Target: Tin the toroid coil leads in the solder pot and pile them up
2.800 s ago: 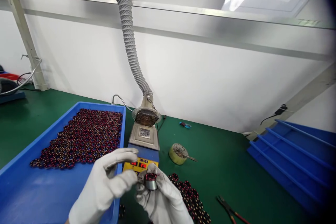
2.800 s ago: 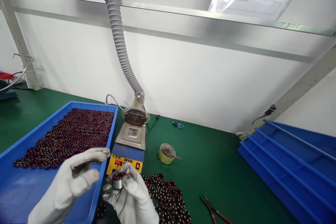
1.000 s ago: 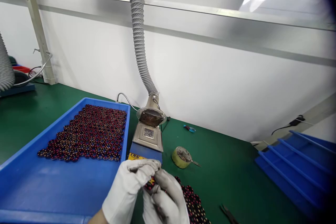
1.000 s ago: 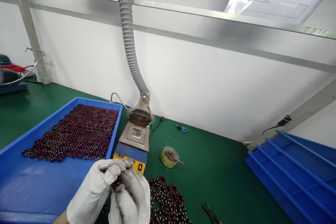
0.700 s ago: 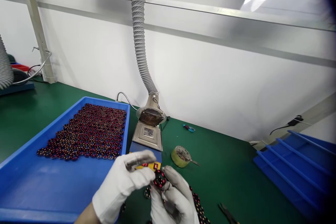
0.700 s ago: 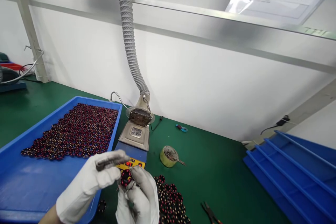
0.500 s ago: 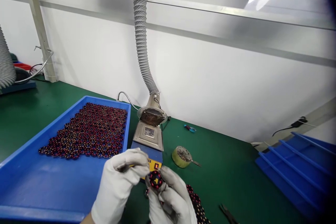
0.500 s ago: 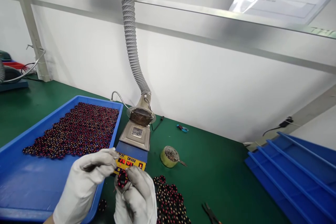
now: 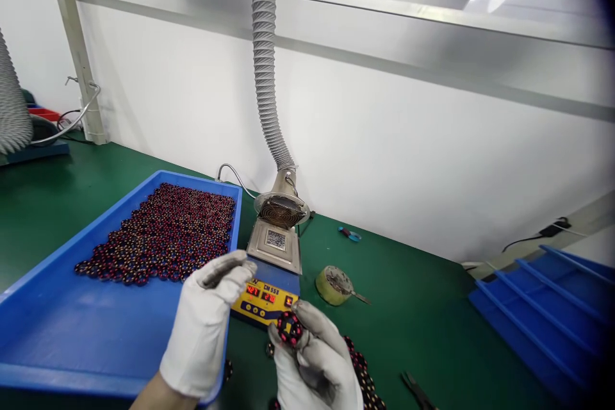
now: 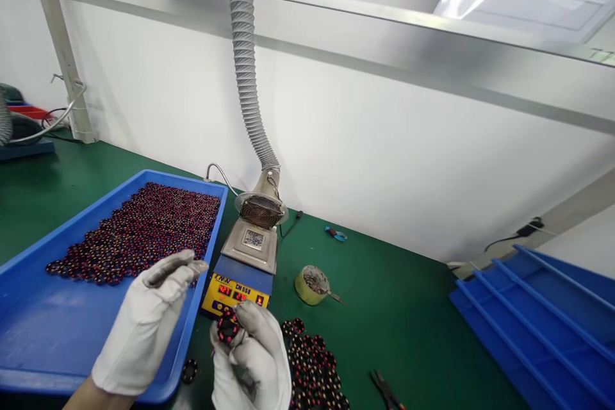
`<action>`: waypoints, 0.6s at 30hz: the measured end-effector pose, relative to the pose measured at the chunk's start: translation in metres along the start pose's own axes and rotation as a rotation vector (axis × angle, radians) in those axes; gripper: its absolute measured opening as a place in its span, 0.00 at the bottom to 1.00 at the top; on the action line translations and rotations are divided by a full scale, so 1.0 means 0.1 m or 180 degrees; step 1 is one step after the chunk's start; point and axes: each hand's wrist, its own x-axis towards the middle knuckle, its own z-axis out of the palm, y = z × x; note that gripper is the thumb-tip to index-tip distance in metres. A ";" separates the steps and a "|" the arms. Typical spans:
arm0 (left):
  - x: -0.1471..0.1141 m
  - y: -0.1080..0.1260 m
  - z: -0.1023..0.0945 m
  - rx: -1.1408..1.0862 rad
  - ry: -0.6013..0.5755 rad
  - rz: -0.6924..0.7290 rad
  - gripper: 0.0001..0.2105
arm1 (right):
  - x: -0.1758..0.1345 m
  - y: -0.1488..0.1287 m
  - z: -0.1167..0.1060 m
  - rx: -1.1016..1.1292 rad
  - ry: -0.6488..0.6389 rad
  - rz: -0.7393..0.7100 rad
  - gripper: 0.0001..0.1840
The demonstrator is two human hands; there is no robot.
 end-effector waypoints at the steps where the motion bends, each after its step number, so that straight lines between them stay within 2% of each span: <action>1: 0.01 0.03 -0.01 -0.0003 0.0048 0.0050 0.10 | -0.01 0.00 0.00 0.0028 0.0058 0.0057 0.12; 3: 0.00 0.08 -0.02 0.0213 -0.0218 -0.0035 0.12 | -0.02 0.00 0.00 0.0062 0.0120 0.0137 0.12; 6: -0.07 0.12 0.03 0.0830 -0.0955 -0.0430 0.15 | -0.02 -0.01 -0.01 0.0073 -0.0012 0.0121 0.11; 8: -0.11 0.09 0.07 0.1048 -0.1110 -0.0569 0.13 | -0.03 -0.04 -0.01 0.0072 -0.0056 0.0137 0.11; 11: -0.12 0.04 0.09 0.0871 -0.0853 -0.0458 0.08 | -0.02 -0.07 -0.01 0.0109 -0.0015 0.0234 0.12; 15: -0.09 0.04 0.02 0.0159 -0.0456 -0.0139 0.10 | 0.00 -0.09 -0.01 0.0293 -0.0110 0.0241 0.13; 18: -0.08 0.09 -0.02 0.0079 -0.0423 -0.0072 0.11 | 0.03 -0.09 -0.02 0.0297 -0.0175 0.0250 0.14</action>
